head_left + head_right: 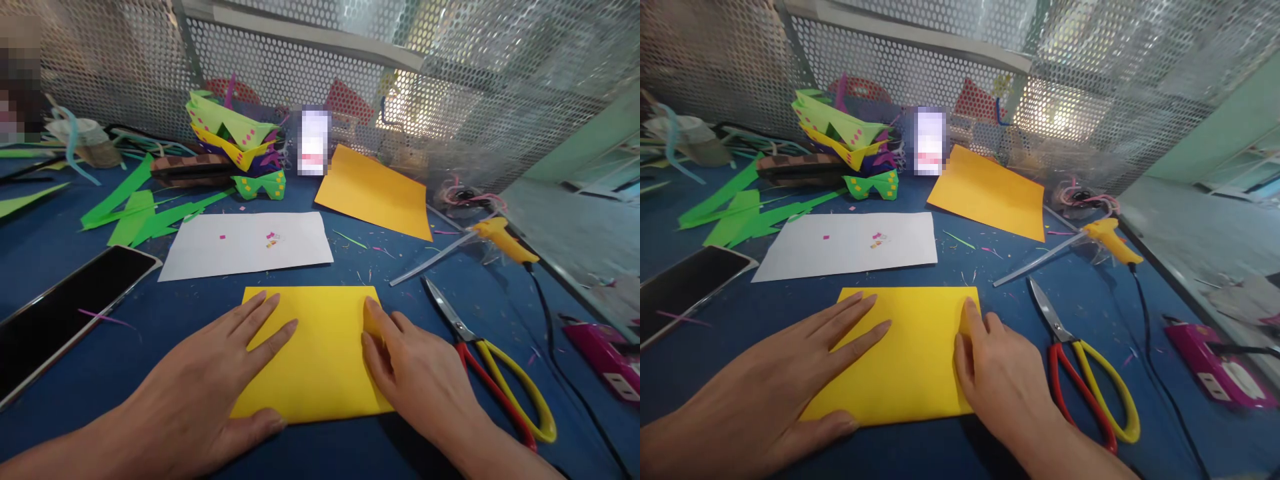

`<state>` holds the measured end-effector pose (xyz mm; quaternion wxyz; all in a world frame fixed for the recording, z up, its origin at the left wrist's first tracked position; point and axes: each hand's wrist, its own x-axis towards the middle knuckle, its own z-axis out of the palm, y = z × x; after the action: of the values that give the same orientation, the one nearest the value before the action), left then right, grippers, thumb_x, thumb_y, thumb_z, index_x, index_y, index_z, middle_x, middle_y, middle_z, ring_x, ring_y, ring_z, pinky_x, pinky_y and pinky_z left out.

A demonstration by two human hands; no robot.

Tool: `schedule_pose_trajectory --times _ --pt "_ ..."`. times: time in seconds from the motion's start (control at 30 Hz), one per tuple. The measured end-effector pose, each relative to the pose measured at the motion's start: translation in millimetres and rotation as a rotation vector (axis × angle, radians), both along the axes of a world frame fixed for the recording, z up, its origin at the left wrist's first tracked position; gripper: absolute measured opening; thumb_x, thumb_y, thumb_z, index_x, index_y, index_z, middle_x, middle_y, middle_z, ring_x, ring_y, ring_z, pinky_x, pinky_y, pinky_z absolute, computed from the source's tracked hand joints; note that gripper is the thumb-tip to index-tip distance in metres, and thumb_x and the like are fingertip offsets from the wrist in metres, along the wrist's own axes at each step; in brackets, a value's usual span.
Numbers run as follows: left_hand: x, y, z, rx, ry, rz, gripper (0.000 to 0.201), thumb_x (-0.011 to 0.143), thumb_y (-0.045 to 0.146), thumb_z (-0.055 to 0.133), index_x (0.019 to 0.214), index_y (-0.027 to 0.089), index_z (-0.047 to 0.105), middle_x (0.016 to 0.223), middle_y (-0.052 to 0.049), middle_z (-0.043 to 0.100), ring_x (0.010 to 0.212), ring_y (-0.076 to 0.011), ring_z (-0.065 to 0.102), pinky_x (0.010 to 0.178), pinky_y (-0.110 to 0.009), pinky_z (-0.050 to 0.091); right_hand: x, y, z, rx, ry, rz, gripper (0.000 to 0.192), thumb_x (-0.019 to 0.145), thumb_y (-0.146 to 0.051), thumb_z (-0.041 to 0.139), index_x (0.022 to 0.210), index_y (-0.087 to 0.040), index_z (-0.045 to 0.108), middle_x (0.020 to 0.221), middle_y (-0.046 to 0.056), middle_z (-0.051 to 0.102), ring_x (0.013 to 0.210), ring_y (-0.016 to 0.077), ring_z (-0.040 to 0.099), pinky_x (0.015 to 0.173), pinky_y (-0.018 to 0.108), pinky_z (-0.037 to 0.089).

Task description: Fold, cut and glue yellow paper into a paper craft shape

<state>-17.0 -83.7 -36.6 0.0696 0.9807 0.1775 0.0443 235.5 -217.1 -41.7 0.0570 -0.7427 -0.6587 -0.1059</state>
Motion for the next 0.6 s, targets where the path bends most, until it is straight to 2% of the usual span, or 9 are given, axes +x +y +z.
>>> schedule_pose_trajectory --times 0.2,0.3,0.37,0.43,0.5,0.6 --pt "1 -2 0.6 -0.008 -0.008 -0.001 0.075 0.082 0.064 0.055 0.147 0.029 0.040 0.154 -0.012 0.036 0.137 -0.0378 0.039 0.107 -0.051 0.040 2 1 4.6 -0.024 -0.068 -0.019 0.045 0.096 -0.034 0.036 0.127 -0.011 0.059 0.071 0.006 0.061 0.056 0.0178 0.059 0.048 0.027 0.039" --pt "3 -6 0.1 -0.002 -0.005 0.031 0.074 0.082 0.065 0.053 0.145 0.027 0.043 0.154 -0.014 0.035 0.137 -0.0378 0.038 0.108 -0.052 0.039 1 -1 12.4 0.052 -0.146 -0.039 0.048 0.096 -0.036 0.037 0.126 -0.007 0.060 0.086 0.014 0.067 0.074 0.0255 0.064 0.061 0.035 0.049" --pt "5 -10 -0.5 0.008 -0.010 0.077 0.074 0.081 0.065 0.053 0.143 0.026 0.046 0.155 -0.015 0.033 0.138 -0.0377 0.037 0.108 -0.053 0.037 -5 -4 17.9 0.111 -0.126 0.065 0.048 0.095 -0.034 0.039 0.126 -0.004 0.060 0.108 0.021 0.067 0.100 0.0332 0.062 0.081 0.046 0.051" --pt "7 -14 -0.9 0.011 -0.017 0.102 0.074 0.081 0.063 0.054 0.142 0.024 0.048 0.155 -0.016 0.032 0.139 -0.0372 0.035 0.109 -0.053 0.035 -17 -7 21.0 0.088 -0.038 0.256 0.047 0.095 -0.031 0.040 0.129 -0.005 0.057 0.131 0.020 0.059 0.123 0.0348 0.052 0.098 0.050 0.045" --pt "8 -16 -0.9 0.007 -0.028 0.091 0.072 0.081 0.062 0.054 0.141 0.022 0.049 0.154 -0.017 0.034 0.139 -0.0364 0.035 0.110 -0.052 0.034 -33 -11 20.5 -0.025 0.061 0.420 0.050 0.096 -0.034 0.040 0.137 -0.008 0.051 0.144 0.016 0.050 0.135 0.0315 0.042 0.107 0.047 0.040" --pt "9 -15 -0.7 0.004 -0.055 0.082 0.070 0.083 0.062 0.052 0.141 0.022 0.049 0.154 -0.016 0.035 0.139 -0.0357 0.035 0.111 -0.051 0.033 -54 -14 15.4 -0.183 0.151 0.486 0.059 0.098 -0.044 0.038 0.146 -0.010 0.039 0.153 0.013 0.037 0.142 0.0301 0.032 0.113 0.045 0.036"
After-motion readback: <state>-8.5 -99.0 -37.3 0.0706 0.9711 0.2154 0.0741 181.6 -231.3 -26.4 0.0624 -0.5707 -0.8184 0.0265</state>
